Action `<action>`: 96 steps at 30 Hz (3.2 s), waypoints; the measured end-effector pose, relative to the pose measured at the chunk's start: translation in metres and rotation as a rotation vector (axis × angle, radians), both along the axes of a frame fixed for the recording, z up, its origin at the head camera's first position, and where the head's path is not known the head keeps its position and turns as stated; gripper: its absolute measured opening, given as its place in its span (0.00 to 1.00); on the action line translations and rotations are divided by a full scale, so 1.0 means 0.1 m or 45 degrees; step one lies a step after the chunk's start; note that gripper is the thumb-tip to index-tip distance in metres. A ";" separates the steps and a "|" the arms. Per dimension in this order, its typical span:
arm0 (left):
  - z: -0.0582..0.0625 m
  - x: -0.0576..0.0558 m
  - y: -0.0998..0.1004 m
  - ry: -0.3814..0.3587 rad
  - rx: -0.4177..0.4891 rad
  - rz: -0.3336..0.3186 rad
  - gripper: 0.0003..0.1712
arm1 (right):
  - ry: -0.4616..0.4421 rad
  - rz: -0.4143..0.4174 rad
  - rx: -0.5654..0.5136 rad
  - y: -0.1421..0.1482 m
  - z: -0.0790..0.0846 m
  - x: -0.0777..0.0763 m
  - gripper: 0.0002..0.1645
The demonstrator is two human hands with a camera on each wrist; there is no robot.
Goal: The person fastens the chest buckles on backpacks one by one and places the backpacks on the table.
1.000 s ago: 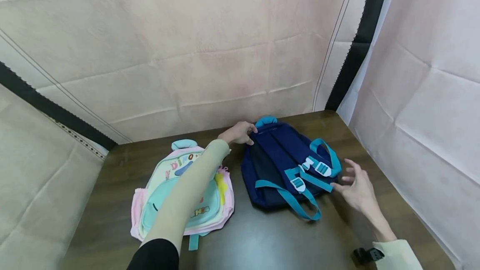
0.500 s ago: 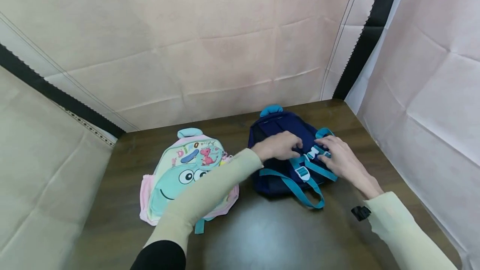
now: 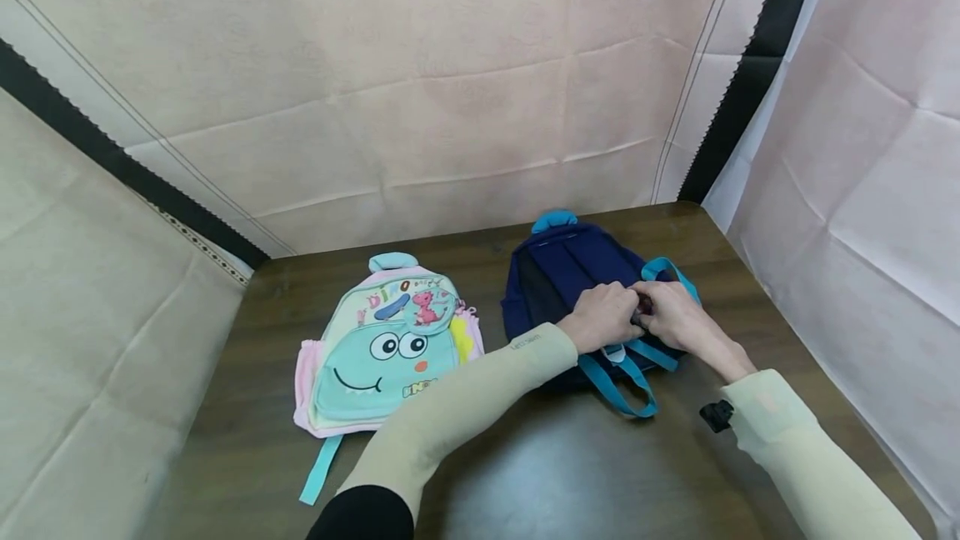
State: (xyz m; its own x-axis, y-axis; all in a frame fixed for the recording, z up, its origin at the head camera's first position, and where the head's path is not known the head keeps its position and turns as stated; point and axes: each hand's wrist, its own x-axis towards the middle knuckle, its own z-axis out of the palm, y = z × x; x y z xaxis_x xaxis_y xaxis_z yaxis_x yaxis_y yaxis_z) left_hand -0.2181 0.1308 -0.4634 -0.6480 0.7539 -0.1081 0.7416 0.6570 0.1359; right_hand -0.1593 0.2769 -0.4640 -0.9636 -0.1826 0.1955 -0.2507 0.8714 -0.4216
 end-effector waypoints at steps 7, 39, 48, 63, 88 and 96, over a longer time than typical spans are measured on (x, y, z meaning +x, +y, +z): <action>-0.53 -0.27 0.08 -0.007 0.014 0.074 0.06 | -0.057 0.048 -0.057 -0.01 -0.07 -0.02 0.11; -0.10 -0.08 -0.47 -0.066 0.293 0.088 0.07 | 0.144 0.215 -0.070 0.12 -0.19 -0.04 0.12; -0.16 -0.07 -0.58 -0.023 0.448 0.094 0.13 | 0.118 0.165 -0.040 0.08 -0.02 -0.04 0.13; -0.23 -0.11 -0.62 0.032 0.597 0.059 0.14 | 0.077 0.087 -0.038 0.07 0.06 -0.07 0.12; -0.57 -0.35 -0.54 -0.100 0.590 0.055 0.18 | 0.028 0.094 -0.178 0.05 0.06 -0.06 0.16; -0.40 -0.21 -0.55 -0.002 0.538 0.023 0.19 | 0.053 0.088 -0.193 0.05 0.04 -0.05 0.16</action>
State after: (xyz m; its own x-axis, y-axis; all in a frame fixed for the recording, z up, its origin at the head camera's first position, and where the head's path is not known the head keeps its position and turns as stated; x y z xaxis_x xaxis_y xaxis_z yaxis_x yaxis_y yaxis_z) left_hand -0.2395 0.0755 -0.5033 -0.6618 0.7205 0.2070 0.7300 0.5564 0.3969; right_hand -0.1642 0.2815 -0.4597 -0.9402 -0.2137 0.2654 -0.3280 0.7788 -0.5348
